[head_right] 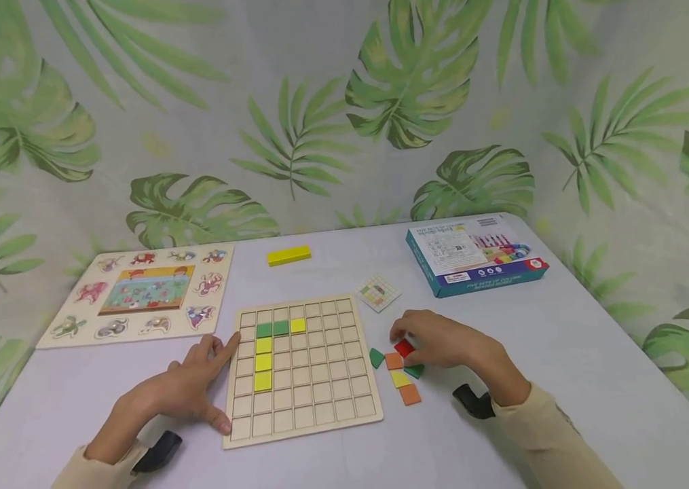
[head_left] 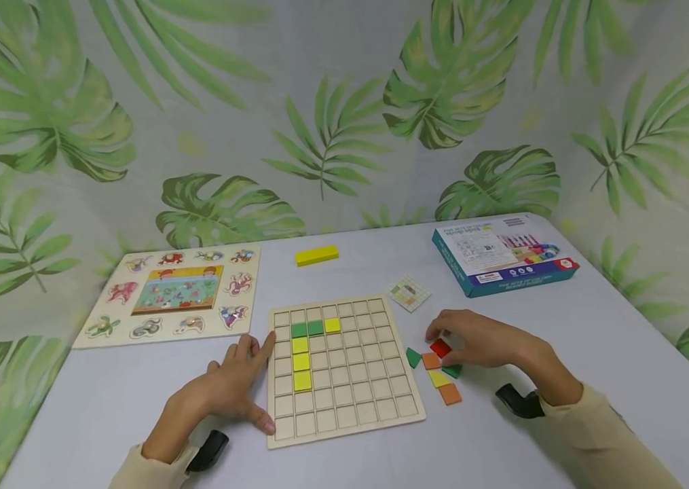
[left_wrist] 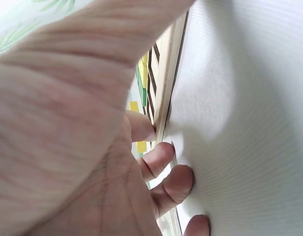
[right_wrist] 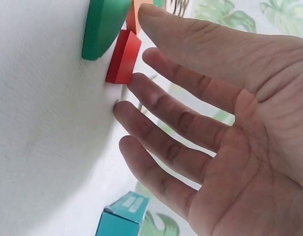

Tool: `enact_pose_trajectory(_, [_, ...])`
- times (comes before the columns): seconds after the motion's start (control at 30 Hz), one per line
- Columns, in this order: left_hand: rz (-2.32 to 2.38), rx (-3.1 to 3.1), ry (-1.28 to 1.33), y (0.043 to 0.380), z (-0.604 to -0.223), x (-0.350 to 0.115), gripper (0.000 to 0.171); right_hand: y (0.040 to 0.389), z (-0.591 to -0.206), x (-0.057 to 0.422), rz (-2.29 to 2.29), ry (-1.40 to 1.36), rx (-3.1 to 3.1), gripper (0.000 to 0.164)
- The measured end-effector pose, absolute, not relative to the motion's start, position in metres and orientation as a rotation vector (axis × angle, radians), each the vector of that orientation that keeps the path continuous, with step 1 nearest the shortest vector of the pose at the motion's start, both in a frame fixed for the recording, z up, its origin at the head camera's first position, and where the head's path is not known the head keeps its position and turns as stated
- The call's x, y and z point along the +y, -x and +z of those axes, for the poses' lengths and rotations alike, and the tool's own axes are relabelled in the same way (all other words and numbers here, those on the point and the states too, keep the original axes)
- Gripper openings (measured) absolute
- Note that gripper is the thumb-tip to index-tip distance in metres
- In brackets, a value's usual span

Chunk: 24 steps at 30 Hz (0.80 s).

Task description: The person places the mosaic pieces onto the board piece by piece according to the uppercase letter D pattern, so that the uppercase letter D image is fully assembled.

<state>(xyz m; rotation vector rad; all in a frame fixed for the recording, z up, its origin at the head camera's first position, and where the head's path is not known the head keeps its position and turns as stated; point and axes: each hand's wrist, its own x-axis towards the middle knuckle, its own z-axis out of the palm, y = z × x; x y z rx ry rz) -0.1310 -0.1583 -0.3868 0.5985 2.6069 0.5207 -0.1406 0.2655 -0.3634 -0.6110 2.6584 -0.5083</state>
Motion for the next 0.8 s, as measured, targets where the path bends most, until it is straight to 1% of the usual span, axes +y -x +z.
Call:
enact_pose_trajectory(0.5, [0.510, 2.617, -0.592, 0.135, -0.384, -0.156, 0.147, 0.139, -0.367, 0.256, -0.427, 0.640, 2.716, 0.025])
enact_pose_trajectory(0.8, [0.496, 2.623, -0.578, 0.134, -0.389, -0.157, 0.148, 0.136, -0.370, 0.250, -0.427, 0.596, 2.703, 0.018])
